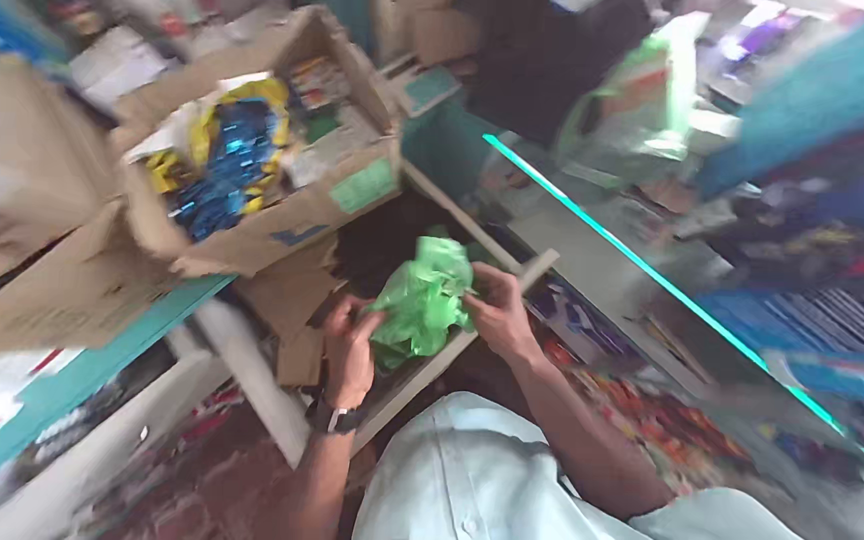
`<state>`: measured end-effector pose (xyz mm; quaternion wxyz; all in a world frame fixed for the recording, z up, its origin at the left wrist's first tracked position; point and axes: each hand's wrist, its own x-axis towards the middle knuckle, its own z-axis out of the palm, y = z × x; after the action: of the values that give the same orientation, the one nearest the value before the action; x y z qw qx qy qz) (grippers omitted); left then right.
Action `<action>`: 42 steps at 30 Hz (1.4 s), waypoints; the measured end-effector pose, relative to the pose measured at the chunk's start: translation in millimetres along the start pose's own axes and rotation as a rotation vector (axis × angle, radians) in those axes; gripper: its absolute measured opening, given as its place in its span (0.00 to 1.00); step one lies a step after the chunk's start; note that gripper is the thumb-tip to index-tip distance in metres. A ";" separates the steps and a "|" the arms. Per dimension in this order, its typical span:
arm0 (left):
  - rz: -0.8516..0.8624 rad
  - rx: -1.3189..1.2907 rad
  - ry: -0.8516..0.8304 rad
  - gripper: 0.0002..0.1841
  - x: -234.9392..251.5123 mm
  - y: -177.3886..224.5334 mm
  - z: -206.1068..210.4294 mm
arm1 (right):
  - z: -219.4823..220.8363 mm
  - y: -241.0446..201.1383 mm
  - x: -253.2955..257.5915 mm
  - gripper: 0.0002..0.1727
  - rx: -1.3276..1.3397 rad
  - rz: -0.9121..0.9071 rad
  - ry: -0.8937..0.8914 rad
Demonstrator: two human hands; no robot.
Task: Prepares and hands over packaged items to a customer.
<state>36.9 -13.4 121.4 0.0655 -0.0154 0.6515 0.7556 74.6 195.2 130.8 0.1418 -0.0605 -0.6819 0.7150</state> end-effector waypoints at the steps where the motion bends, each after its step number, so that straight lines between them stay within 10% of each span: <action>1: 0.062 -0.017 -0.021 0.04 -6.1 -0.1 14.7 | -22.8 -9.7 -12.9 0.09 0.043 -0.056 0.154; 7: 0.438 0.144 -0.682 0.15 -80.8 5.3 109.2 | -123.5 -50.8 -163.6 0.12 -0.122 -0.164 0.873; 12: -0.010 0.242 -1.244 0.59 -175.1 -30.7 205.6 | -141.0 -47.9 -269.8 0.10 0.165 -0.083 0.620; 16: -0.004 0.240 -1.365 0.18 -259.2 -69.9 272.7 | -207.0 -46.2 -390.7 0.04 0.308 -0.202 1.022; 24: -0.303 0.096 -1.540 0.09 -577.1 -147.4 452.4 | -338.6 -69.3 -685.9 0.06 0.614 -0.419 1.913; 29: 0.211 -0.157 -2.094 0.13 -750.1 -174.5 499.0 | -339.3 -94.5 -830.6 0.47 -0.756 0.134 2.142; 32: 0.428 -0.257 -2.383 0.13 -842.9 -179.3 497.8 | -351.9 -97.3 -888.3 0.34 -1.122 0.515 2.153; 37: 0.849 -0.297 -2.332 0.15 -972.9 -210.2 527.3 | -420.1 -95.7 -1025.8 0.08 -1.231 0.350 2.470; 42: 0.375 -0.319 -2.258 0.07 -1105.5 -265.8 624.1 | -520.5 -109.5 -1168.8 0.13 -1.212 0.544 2.201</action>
<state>1202.7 553.1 74.3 0.4946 0.7578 0.1113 0.4108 1346.6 363.8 82.0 0.4276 -0.8070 -0.3867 -0.1281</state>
